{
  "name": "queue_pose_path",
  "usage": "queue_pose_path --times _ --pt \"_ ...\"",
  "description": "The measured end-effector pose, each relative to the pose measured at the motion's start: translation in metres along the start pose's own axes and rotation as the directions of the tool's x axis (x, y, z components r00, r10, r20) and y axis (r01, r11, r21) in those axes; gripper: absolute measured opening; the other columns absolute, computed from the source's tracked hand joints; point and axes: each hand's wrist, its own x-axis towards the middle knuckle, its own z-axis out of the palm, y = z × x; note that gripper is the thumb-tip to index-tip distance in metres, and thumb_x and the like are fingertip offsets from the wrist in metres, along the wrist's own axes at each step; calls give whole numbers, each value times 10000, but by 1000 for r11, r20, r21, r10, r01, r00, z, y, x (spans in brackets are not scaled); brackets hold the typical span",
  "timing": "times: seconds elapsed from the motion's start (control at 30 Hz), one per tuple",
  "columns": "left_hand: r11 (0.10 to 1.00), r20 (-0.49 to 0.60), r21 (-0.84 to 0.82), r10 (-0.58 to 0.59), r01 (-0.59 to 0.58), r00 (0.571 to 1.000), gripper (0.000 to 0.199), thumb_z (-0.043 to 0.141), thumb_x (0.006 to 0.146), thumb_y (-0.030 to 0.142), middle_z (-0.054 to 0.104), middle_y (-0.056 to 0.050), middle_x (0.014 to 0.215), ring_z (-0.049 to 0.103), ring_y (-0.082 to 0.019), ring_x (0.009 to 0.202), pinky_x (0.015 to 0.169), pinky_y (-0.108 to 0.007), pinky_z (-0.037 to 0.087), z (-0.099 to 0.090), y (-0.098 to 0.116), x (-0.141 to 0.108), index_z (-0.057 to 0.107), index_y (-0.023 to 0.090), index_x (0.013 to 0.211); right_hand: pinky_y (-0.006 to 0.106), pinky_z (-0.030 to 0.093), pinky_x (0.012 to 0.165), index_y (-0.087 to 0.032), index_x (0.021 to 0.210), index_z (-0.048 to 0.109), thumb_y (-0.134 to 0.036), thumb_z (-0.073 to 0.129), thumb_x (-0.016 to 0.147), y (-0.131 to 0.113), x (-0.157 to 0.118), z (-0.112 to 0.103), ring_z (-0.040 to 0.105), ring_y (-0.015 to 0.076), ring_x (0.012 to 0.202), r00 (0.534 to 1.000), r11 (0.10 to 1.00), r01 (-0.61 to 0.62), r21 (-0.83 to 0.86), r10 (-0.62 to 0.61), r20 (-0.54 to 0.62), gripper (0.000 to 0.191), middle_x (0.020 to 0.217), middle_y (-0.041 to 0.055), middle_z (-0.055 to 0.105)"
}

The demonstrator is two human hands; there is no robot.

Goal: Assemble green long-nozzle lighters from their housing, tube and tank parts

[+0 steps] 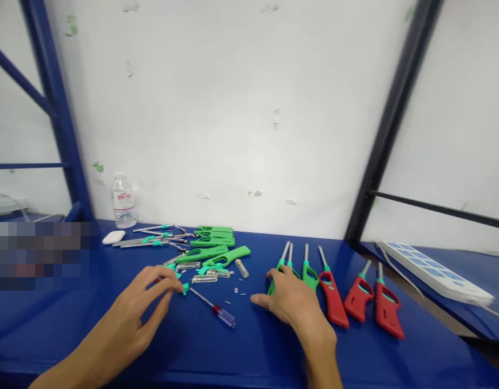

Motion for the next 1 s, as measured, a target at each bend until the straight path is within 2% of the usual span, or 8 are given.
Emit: queue_pose_path --times 0.1,0.23,0.33,0.4,0.53,0.67,0.77,1.0 --pt "999 90 -23 37 -35 995 299 357 1132 211 669 -63 1169 655 -215 1092 943 -377 588 11 18 2 647 280 1131 541 591 1045 -194 1322 712 -436 755 1046 -1 -5 -8 713 292 1213 1000 999 1 33 -2 22 369 1429 115 695" --pt "996 232 17 80 -86 970 350 353 1104 199 677 -86 1200 643 -284 1122 987 -532 572 18 27 37 691 273 1158 528 606 1026 -199 1341 703 -434 727 1069 2 -7 -22 719 286 1197 999 994 8 110 -2 -52 361 1402 110 703" --pt "993 348 101 23 -62 937 188 557 1103 253 698 -84 1226 669 -285 1155 1043 -565 566 27 19 85 705 206 1209 521 605 1024 -201 1334 704 -432 703 1085 4 -5 -30 721 279 1189 990 987 -14 162 37 -139 340 1386 109 711" --pt "988 410 149 -34 -30 911 310 708 1067 395 699 -99 1335 696 -271 1193 1041 -515 598 39 8 115 690 191 1300 523 595 1032 -199 1316 711 -426 689 1092 5 -4 -34 720 277 1189 981 981 -11 192 48 -189 320 1369 106 720" --pt "975 517 215 -156 49 841 386 721 1061 414 686 -113 1389 711 -275 1187 1006 -504 628 67 -10 151 665 193 1372 494 544 1069 -219 1225 761 -384 640 1097 3 -2 -37 726 300 1205 962 970 40 241 27 -271 242 1254 100 771" --pt "962 598 257 -232 90 767 406 727 1058 415 686 -113 1384 717 -273 1170 987 -496 636 85 -13 161 655 189 1388 442 502 1071 -252 1188 779 -393 604 1086 3 -4 -37 723 332 1242 943 958 83 275 14 -332 247 1239 109 785" --pt "950 615 293 -277 112 739 414 728 1057 417 682 -115 1391 714 -277 1179 993 -503 634 90 -11 162 652 189 1394 438 489 1058 -251 1169 779 -386 596 1078 4 -5 -38 719 348 1255 936 949 93 300 19 -353 246 1237 118 790" --pt "943 571 290 -309 165 760 408 731 1055 414 684 -113 1386 715 -276 1177 991 -501 634 97 -4 165 657 187 1385 427 499 996 -251 1095 777 -367 585 1070 1 -7 -41 739 352 1213 930 927 115 357 26 -368 226 1187 112 813"
